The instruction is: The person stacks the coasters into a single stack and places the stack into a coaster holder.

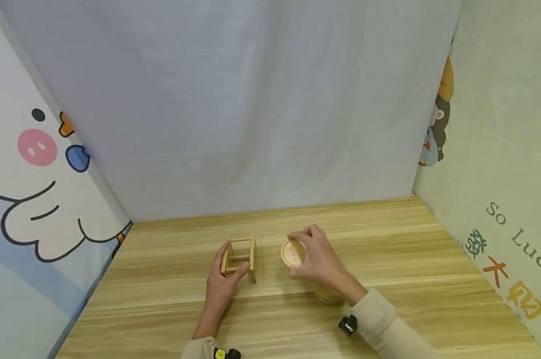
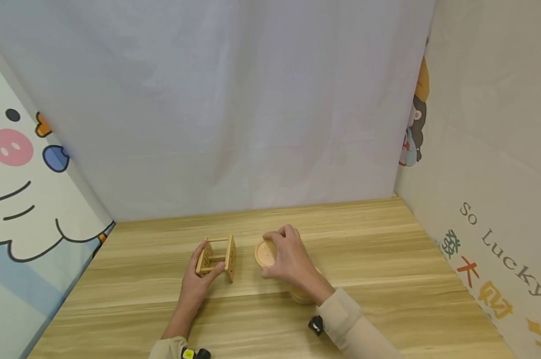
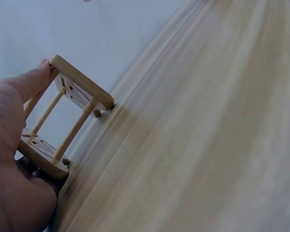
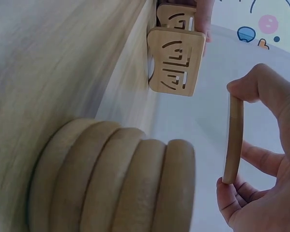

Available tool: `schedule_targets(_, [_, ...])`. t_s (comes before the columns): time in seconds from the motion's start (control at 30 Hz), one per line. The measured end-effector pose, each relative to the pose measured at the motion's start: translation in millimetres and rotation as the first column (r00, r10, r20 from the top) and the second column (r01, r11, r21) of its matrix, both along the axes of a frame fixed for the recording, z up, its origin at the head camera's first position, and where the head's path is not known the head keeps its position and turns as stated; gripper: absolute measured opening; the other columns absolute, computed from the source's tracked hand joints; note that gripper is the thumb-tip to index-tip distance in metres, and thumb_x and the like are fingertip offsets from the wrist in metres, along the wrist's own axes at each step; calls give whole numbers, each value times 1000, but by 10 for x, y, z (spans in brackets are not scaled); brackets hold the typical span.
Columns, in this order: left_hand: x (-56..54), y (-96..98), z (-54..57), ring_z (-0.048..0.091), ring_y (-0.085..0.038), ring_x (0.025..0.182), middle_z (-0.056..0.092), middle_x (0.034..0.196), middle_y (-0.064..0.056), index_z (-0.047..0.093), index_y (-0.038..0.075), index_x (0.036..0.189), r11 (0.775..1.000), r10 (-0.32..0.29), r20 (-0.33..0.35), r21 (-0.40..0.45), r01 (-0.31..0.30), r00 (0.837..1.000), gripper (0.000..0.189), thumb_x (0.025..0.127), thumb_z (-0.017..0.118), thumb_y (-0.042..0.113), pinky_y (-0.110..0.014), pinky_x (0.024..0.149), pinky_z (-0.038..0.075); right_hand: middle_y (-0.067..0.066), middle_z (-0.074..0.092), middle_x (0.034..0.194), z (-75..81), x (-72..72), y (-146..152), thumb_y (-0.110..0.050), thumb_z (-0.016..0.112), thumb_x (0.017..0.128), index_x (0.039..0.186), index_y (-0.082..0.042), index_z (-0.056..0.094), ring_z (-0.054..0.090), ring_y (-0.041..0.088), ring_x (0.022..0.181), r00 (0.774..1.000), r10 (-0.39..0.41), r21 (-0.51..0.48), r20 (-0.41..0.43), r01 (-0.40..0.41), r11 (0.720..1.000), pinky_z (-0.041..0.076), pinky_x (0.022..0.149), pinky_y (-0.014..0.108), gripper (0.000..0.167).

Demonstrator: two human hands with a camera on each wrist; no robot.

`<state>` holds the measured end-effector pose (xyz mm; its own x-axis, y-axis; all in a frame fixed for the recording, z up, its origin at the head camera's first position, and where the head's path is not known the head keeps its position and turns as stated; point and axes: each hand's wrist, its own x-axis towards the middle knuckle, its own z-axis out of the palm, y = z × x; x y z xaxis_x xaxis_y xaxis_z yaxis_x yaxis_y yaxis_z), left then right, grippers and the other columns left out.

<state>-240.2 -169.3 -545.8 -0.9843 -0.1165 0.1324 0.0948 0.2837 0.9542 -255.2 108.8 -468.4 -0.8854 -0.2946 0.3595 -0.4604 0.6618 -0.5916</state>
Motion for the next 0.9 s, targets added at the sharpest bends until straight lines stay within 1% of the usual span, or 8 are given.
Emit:
schedule_targets(0.33, [3,-3,9,31,-49,163,32,178,-23,36,23,175,1000,3,-10,-5,-3,1000,86,103,83,27,-72,126,31,10,55,114,-18,89,71,-10,95,66,134,-6,76,48,27,105,1000,12,-16,-17,-12,1000,48,84,42,70])
schedule_targets(0.5, [-3,-4,1,31,-49,163,32,178,-23,37,23,175,1000,1,-15,-7,-1,1000,86,102,84,27,-72,126,31,10,56,117,-11,133,94,-10,93,65,134,-4,76,49,27,106,1000,11,-19,-14,-11,1000,49,85,42,72])
schedule_targets(0.7, [-4,-8,-4,30,-49,163,32,178,-22,36,22,175,1000,0,-19,-11,0,1000,86,103,83,27,-72,126,31,10,56,116,-23,170,117,-11,91,64,134,-5,76,49,25,106,1000,13,-4,-26,-13,1000,48,85,40,72])
schedule_targets(0.9, [-13,-11,-10,31,-50,163,32,178,-23,36,23,175,1000,-1,-16,-12,1,1000,87,103,84,28,-73,125,32,9,56,118,-44,202,158,-12,94,65,135,-7,76,49,26,108,1000,3,4,-1,-3,1000,50,87,42,72])
